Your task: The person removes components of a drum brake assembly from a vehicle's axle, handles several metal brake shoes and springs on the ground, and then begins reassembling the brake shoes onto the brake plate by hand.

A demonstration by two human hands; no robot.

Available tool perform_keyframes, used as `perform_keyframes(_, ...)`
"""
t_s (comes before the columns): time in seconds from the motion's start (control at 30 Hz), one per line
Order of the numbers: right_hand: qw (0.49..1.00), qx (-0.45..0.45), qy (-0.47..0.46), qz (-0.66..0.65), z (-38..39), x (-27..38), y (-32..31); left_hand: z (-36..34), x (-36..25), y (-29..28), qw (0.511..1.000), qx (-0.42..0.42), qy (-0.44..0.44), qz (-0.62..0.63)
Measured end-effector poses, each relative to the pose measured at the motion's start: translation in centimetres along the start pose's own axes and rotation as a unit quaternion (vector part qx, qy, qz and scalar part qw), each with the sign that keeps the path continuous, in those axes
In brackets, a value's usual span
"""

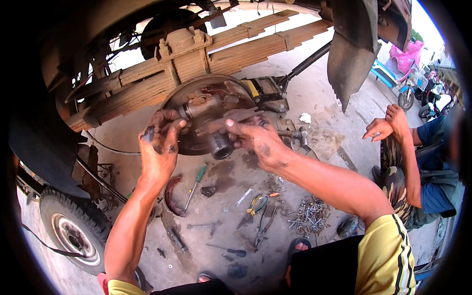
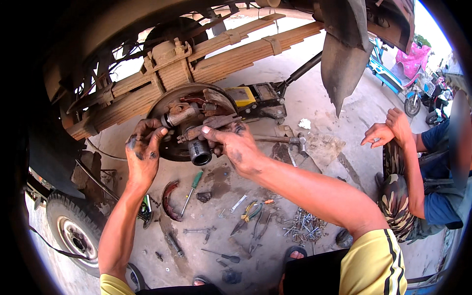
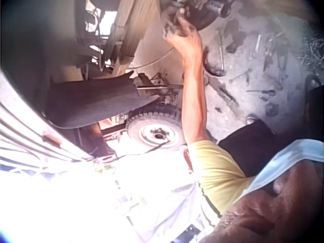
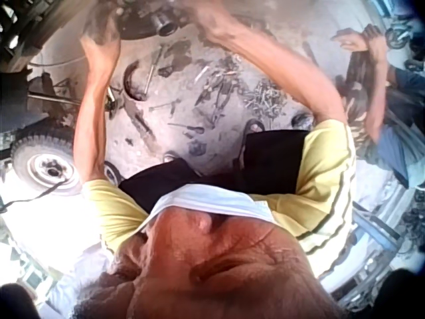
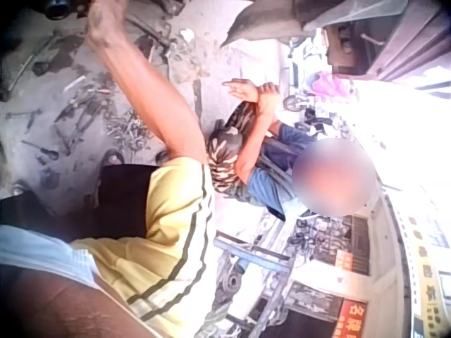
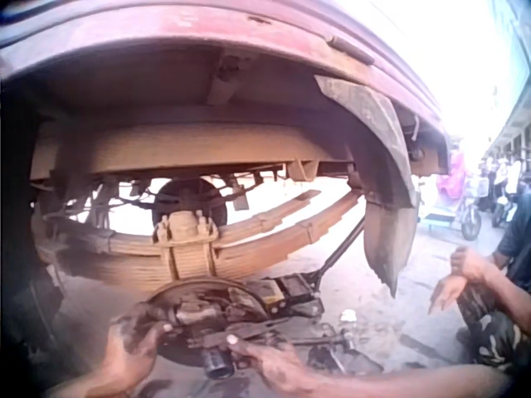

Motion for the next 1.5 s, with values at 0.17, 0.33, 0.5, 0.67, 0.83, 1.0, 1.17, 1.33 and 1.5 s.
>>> perform_keyframes(0.17,1.000,0.012,0.015,-0.021,0.6,0.6,-1.3,-0.2,-0.8,-0.4,0.998,0.034,-0.015,-0.050)
perform_keyframes(0.33,0.998,0.029,0.029,-0.042,1.7,1.0,-1.4,-0.7,-1.0,-0.3,0.994,0.073,-0.001,-0.082)
perform_keyframes(0.5,0.996,0.048,0.048,-0.051,3.6,1.4,-0.5,-0.4,0.0,0.3,0.998,0.052,-0.025,0.015)
perform_keyframes(0.67,0.988,0.103,0.116,-0.019,6.6,0.4,1.2,-0.5,0.2,-1.2,0.996,0.012,0.060,-0.058)
perform_keyframes(0.83,0.959,0.068,0.262,-0.085,8.8,-8.3,-1.8,0.1,0.8,-0.9,0.991,0.050,0.024,-0.122)
perform_keyframes(1.0,0.925,0.009,0.369,-0.087,8.2,-18.4,-6.6,0.5,0.0,-2.2,0.989,0.060,-0.029,-0.132)
perform_keyframes(1.17,0.918,-0.048,0.393,-0.024,7.2,-22.5,-8.6,4.2,0.7,-4.0,0.961,0.106,0.011,-0.254)
perform_keyframes(1.33,0.900,-0.022,0.435,0.031,7.3,-27.6,-9.6,11.3,9.5,-6.9,0.897,0.260,-0.130,-0.332)
perform_keyframes(1.5,0.893,-0.021,0.436,0.104,7.7,-29.9,-9.3,17.6,19.9,-11.3,0.820,0.308,-0.322,-0.360)
Point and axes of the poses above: each hand's wrist, its own z-axis away from the middle knuckle, its own y-axis out of the palm, x = y × z, the point moved 3 cm from there along -z, towards the middle knuckle, and after that the axes turned 13 degrees about x, right-handed, at the moved point
